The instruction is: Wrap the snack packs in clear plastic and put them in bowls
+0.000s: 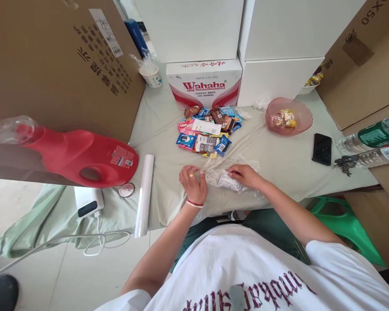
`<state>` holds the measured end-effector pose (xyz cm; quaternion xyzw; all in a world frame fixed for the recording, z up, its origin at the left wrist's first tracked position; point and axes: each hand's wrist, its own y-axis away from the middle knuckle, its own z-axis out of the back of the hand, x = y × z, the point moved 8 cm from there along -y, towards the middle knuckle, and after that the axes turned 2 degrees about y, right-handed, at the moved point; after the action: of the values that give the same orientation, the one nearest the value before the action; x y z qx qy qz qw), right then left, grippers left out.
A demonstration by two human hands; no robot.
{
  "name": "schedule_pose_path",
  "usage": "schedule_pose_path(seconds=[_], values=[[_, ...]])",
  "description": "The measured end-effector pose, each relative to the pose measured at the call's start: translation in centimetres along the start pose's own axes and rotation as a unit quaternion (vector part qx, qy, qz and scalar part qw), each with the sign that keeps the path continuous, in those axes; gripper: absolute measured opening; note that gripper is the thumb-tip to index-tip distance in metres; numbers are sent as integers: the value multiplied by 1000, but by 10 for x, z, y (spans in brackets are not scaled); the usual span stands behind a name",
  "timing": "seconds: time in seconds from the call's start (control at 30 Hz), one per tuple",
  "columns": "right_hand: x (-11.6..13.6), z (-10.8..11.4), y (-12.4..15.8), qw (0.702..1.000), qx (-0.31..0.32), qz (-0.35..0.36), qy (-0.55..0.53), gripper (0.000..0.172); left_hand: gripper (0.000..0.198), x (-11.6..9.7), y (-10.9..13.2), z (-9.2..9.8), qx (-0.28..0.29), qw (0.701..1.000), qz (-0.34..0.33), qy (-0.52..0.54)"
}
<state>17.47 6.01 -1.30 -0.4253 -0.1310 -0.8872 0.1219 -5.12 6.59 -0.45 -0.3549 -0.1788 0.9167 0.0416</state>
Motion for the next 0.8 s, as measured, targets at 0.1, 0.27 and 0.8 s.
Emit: schedule_pose_path(seconds=[0.1,0.27,0.8], values=[[-2,-1,1,1000,2,-16,-8,24,24,-27,22,4,35,994,-101,-7],[1,0,-3,999,32,-20,13,24,34,-54,44,-30,206,964,-168,-30],[34,20,-7,976,-1,-3,219,33,32,-62,42,-44,239,955,-158,-71]])
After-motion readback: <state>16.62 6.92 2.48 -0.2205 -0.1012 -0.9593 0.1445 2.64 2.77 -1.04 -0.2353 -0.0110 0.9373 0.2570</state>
